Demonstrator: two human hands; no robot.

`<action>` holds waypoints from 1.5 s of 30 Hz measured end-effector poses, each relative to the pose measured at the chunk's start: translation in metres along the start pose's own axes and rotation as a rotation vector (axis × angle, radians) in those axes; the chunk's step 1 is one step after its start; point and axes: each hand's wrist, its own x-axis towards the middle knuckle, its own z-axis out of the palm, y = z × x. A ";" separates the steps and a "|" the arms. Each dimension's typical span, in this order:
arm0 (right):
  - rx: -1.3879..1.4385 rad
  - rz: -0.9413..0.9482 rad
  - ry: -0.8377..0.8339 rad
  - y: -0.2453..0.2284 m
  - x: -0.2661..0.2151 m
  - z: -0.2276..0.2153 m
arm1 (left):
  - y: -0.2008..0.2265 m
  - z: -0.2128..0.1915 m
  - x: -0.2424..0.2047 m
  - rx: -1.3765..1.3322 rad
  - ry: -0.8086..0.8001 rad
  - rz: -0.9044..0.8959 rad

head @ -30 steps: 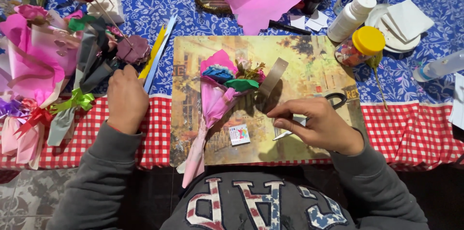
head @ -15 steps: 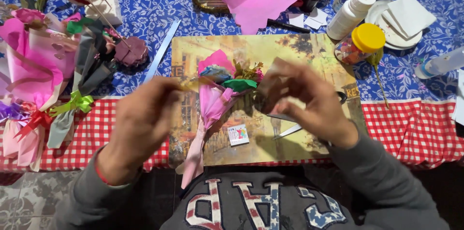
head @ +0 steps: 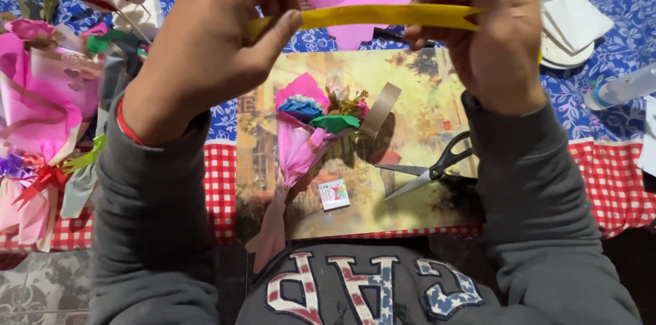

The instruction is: Assembling a small bouquet of artificial flowers with pink tissue paper, tape, and a blue ribbon.

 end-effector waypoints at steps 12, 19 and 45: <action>-0.407 0.056 -0.012 -0.023 0.005 0.003 | -0.011 -0.007 -0.011 0.004 -0.152 -0.186; -0.520 0.086 -0.075 -0.008 -0.001 -0.003 | -0.021 -0.004 -0.028 0.063 -0.183 -0.216; -0.612 0.016 -0.091 -0.035 -0.013 0.010 | -0.069 0.059 -0.202 0.805 -0.112 -0.654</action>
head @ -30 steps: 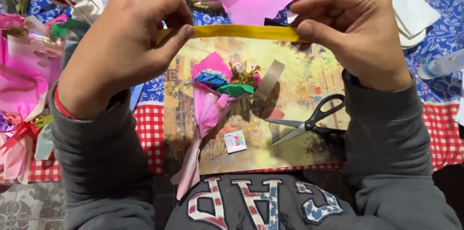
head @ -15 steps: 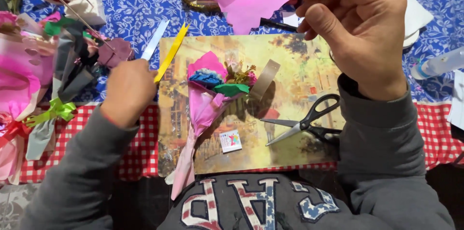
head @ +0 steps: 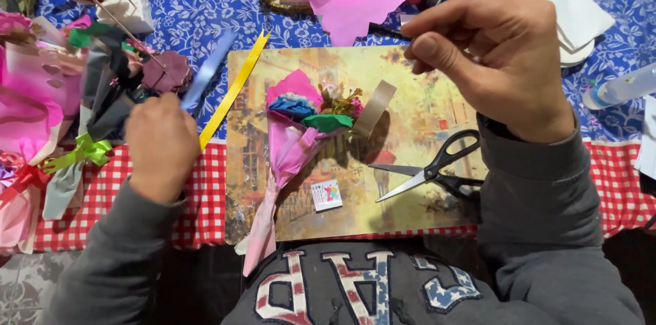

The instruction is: Assembling a small bouquet of artificial flowers with pink tissue paper, tape, and a blue ribbon.

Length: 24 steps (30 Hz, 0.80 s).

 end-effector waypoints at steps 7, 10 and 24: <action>0.115 -0.032 -0.032 0.026 0.005 0.016 | 0.077 -0.134 0.045 -0.462 0.224 0.065; 0.292 -0.106 0.003 0.028 0.007 0.015 | 0.098 -0.145 0.068 -0.609 0.146 0.181; 0.232 0.054 0.136 0.025 0.004 0.040 | 0.150 -0.121 0.111 -0.919 0.131 0.651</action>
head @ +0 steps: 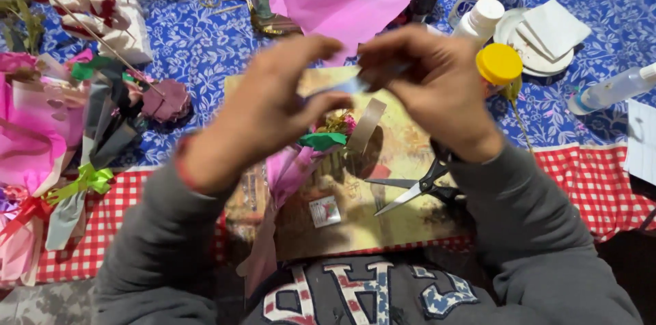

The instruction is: Assembling a small bouquet of artificial flowers with pink tissue paper, tape, and a blue ribbon.

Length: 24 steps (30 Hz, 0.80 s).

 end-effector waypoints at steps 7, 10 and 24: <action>0.026 0.089 -0.111 -0.009 0.005 -0.008 | 0.005 0.015 0.001 -0.262 -0.089 -0.443; 0.037 0.175 -0.157 -0.021 0.011 -0.018 | 0.003 0.007 0.002 -0.213 -0.046 -0.382; 0.099 0.330 -0.196 -0.005 0.015 -0.020 | 0.002 0.010 0.002 -0.285 -0.091 -0.283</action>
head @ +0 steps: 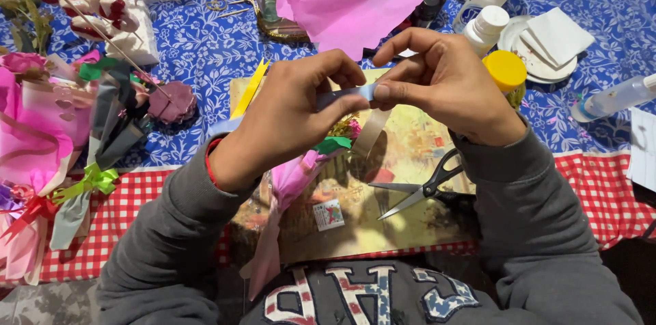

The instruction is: Assembling a small bouquet of artificial flowers with pink tissue paper, tape, and a blue ribbon.

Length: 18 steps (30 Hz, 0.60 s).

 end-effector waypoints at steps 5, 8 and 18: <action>-0.045 -0.059 0.062 -0.002 -0.007 0.003 | 0.000 0.002 -0.003 0.002 -0.005 0.137; -0.198 -0.344 0.222 -0.021 -0.029 0.024 | -0.001 0.002 -0.003 0.063 0.027 0.178; 0.671 -0.899 -0.891 0.041 -0.135 0.016 | 0.002 0.003 -0.003 0.092 0.039 0.184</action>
